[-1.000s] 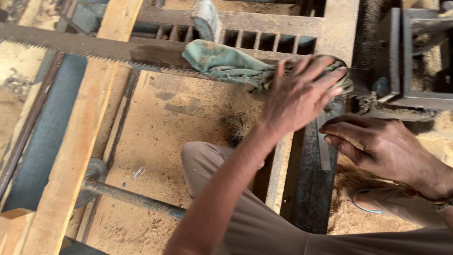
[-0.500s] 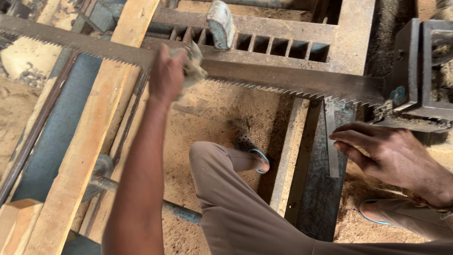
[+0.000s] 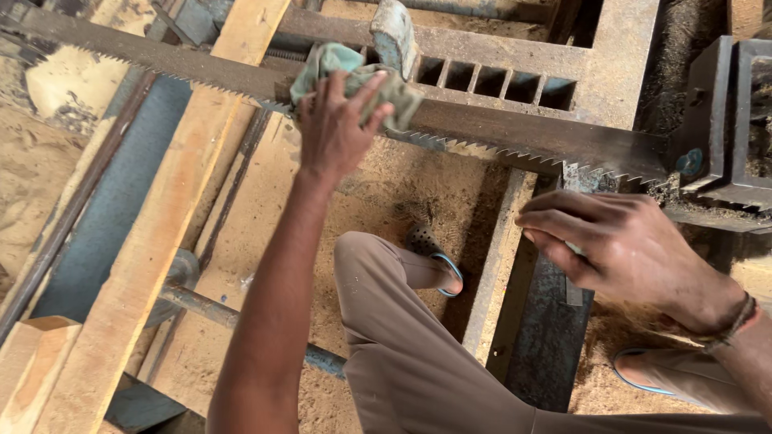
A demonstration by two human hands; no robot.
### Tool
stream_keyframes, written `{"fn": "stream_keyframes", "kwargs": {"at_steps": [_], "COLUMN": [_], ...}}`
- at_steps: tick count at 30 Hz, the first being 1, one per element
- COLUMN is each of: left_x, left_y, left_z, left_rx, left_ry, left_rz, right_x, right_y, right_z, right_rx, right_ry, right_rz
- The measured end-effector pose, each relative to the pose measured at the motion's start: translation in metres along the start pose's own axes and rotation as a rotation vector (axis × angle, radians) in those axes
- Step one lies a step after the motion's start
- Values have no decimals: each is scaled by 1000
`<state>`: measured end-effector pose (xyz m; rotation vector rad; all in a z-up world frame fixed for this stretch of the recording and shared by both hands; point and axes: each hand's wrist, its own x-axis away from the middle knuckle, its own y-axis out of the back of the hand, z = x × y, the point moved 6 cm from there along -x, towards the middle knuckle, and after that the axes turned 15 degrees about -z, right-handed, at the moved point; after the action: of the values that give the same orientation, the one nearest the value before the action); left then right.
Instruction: The person wipes a metal gear mechanism with a cloth and then uses a metal file to scrape and clean the gear teeth and surrounding surfaces.
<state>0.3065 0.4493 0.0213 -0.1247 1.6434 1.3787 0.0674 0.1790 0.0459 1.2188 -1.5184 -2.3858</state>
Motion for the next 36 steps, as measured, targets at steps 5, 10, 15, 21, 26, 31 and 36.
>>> {"fn": "stream_keyframes", "kwargs": {"at_steps": [5,10,15,21,26,31,36], "left_x": [14,20,18,46,136,135,139], "left_y": [-41,-61,19,119,65,27,44], "left_z": [83,211,310,213,-61,-330,-412], "left_rx": [116,-144,-449,293,1166,1778,1763], "left_ry": [169,163,280,528,1085,1682,1620], "left_rz": [177,109,-151,-705,-298,207,672], "right_x": [-11,6,30,37,48,93,156], "right_y": [-1,7,24,14,-1,-24,-13], "right_z": [-10,-23,-15,-22,8,28,-14], "right_rx": [39,54,75,-191,-848,-659,-602], "right_ry": [79,14,-20,-510,-899,-944,-1322], "right_rz": [-42,20,4,85,-26,-311,-620]}}
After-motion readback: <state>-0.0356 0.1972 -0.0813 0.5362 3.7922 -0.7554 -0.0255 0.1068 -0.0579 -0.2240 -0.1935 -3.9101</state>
